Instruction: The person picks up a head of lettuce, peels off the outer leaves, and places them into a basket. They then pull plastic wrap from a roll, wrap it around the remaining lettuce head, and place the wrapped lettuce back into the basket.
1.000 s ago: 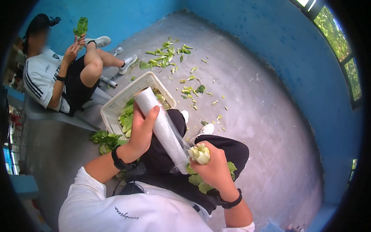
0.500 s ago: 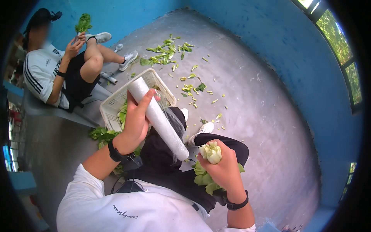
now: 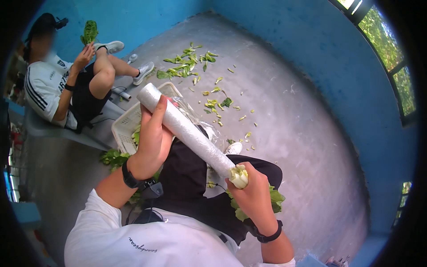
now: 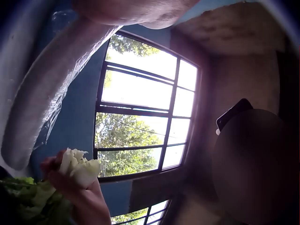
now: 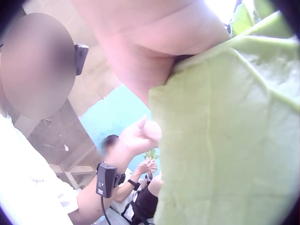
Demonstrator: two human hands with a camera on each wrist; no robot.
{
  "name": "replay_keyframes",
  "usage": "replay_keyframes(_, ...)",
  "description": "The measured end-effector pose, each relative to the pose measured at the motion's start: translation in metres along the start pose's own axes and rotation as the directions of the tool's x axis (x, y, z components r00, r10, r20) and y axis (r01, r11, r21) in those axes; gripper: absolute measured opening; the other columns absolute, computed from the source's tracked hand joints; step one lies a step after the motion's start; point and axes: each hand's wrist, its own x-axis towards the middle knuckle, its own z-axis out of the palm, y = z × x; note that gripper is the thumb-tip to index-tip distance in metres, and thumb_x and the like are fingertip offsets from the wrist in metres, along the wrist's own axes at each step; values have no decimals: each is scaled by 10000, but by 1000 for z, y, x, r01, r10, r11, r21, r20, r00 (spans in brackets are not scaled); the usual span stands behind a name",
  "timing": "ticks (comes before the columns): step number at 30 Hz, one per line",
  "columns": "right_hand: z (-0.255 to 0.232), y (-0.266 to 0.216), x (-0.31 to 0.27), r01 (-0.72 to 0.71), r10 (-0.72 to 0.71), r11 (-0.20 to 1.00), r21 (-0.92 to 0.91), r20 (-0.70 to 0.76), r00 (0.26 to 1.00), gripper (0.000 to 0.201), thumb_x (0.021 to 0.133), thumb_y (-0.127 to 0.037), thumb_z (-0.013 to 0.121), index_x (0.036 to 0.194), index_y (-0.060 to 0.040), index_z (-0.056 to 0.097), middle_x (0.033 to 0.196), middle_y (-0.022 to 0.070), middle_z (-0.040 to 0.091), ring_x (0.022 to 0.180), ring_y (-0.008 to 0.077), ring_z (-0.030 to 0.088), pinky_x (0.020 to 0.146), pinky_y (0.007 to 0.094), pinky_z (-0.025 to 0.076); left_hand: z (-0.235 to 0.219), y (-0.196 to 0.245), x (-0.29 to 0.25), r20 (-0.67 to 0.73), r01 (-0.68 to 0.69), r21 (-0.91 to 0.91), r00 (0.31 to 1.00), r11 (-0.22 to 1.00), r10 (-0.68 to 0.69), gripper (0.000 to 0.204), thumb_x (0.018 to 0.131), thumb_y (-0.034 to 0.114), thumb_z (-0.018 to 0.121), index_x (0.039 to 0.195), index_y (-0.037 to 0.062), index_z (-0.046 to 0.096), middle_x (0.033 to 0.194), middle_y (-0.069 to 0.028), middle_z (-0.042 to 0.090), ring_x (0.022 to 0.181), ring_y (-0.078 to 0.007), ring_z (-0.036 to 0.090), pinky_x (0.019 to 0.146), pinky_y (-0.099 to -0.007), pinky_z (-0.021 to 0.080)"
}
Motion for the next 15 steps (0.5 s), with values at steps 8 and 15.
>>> replay_keyframes(8, 5, -6, -2, -21, 21, 1000, 22, 12, 1000, 307, 774, -111, 816, 982, -2, 620, 818, 176, 694, 737, 346, 688, 694, 369, 529, 4, 1, -7, -27, -2, -6, 1000, 1000, 2, 442, 1028, 170, 615, 1397, 133, 375, 1185, -42, 500, 1111, -161, 515, 1028, -388, 428)
replay_keyframes(15, 16, -7, 2, 60, -61, 997, -44, -23, 998, 294, 766, -84, 800, 983, -9, 618, 810, 177, 690, 744, 357, 687, 688, 377, 529, 2, -2, -9, -4, -3, -20, 1000, 1000, 3, 495, 1021, 162, 623, 1429, 139, 343, 1237, -48, 488, 1147, -168, 507, 1039, -402, 428)
